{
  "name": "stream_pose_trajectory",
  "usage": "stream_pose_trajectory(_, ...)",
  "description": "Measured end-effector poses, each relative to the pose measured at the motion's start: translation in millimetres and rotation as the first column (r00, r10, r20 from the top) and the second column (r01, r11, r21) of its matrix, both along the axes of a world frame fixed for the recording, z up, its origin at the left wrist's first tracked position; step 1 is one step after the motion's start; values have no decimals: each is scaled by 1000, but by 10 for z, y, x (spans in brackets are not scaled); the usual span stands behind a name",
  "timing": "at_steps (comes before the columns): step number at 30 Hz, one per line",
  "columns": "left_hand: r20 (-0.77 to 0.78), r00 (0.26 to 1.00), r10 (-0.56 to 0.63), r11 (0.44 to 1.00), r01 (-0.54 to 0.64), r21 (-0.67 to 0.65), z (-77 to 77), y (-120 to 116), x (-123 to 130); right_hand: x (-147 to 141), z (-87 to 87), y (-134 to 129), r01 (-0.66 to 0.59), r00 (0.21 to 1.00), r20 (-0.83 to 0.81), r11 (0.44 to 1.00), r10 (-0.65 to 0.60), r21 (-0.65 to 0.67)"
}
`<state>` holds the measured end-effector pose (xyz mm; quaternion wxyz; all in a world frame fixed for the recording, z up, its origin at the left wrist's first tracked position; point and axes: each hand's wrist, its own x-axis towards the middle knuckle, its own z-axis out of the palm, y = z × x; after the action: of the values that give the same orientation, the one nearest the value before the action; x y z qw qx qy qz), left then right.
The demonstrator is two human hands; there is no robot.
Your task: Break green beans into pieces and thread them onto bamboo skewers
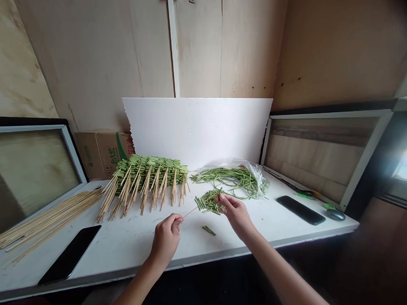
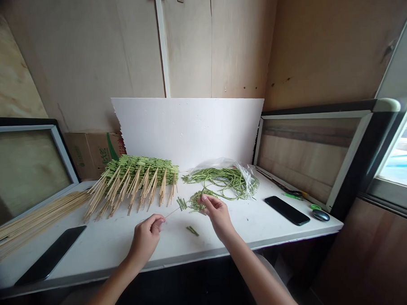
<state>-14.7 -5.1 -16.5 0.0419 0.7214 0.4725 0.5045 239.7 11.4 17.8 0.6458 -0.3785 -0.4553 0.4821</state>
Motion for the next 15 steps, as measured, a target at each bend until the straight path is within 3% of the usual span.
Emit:
stream_pose_trajectory(7,13,1000,-28,999,29,-14,8,-15,2,120,20,81,38,996,-80,999,-40,-24)
stream_pose_trajectory(15,-3,999,-46,999,46,-15,-26,-7,-15,125,8,85,-32,997,-77,999,32,-6)
